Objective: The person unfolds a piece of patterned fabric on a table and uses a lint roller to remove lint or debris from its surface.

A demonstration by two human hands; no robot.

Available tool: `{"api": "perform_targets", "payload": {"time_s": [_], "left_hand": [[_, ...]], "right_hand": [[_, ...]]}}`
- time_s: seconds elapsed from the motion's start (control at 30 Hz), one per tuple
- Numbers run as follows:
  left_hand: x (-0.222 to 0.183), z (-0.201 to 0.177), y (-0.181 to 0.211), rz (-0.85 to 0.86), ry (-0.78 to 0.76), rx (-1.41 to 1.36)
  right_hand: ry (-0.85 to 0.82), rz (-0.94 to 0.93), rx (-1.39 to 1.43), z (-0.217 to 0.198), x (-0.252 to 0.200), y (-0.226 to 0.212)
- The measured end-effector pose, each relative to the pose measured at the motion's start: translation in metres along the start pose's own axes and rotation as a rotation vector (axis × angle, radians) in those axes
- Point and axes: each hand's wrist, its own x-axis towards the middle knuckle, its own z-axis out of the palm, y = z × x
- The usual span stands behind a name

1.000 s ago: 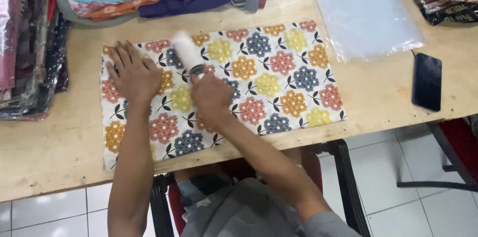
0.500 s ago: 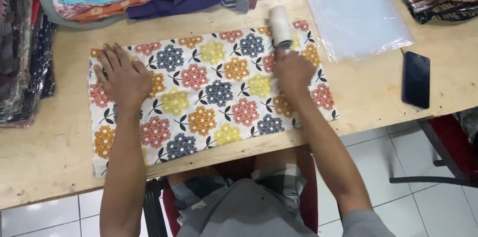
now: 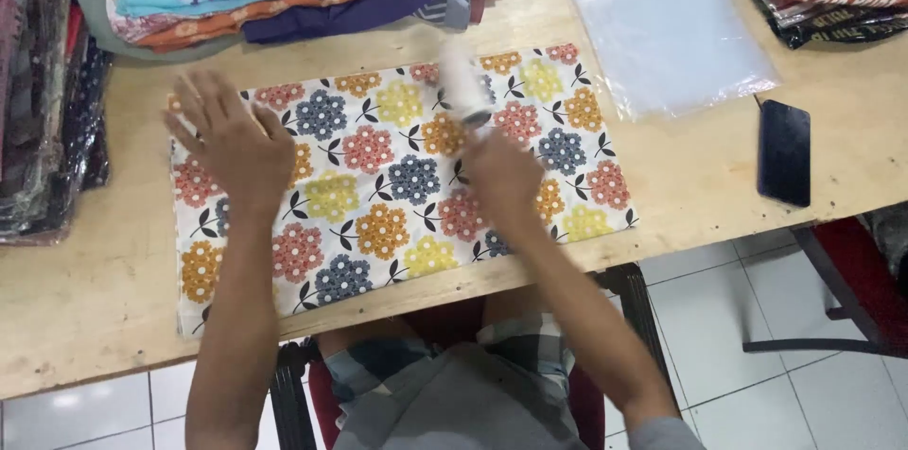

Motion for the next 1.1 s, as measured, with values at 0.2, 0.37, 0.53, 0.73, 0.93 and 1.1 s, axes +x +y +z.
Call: {"api": "perform_targets", "payload": {"time_s": [0.2, 0.37, 0.53, 0.73, 0.93, 1.1], "left_hand": [[-0.031, -0.008, 0.056, 0.144, -0.345, -0.075], [-0.033, -0.009, 0.059, 0.161, -0.513, 0.060], [-0.032, -0.005, 0.056, 0.163, -0.517, 0.063], [-0.031, -0.011, 0.059, 0.155, -0.547, 0.031], [-0.032, -0.011, 0.058, 0.152, -0.543, 0.021], [-0.034, 0.000, 0.055, 0.170, -0.446, -0.032]], "right_hand": [[-0.226, -0.355, -0.044, 0.049, -0.052, -0.043], [-0.142, -0.305, -0.086, 0.057, -0.022, -0.020], [-0.130, -0.125, -0.111, 0.004, 0.013, 0.020], [0.065, -0.016, -0.204, -0.018, 0.063, 0.083], [0.290, 0.011, -0.206, -0.012, 0.093, 0.126], [0.160, 0.069, -0.125, -0.011, 0.040, 0.077]]}}
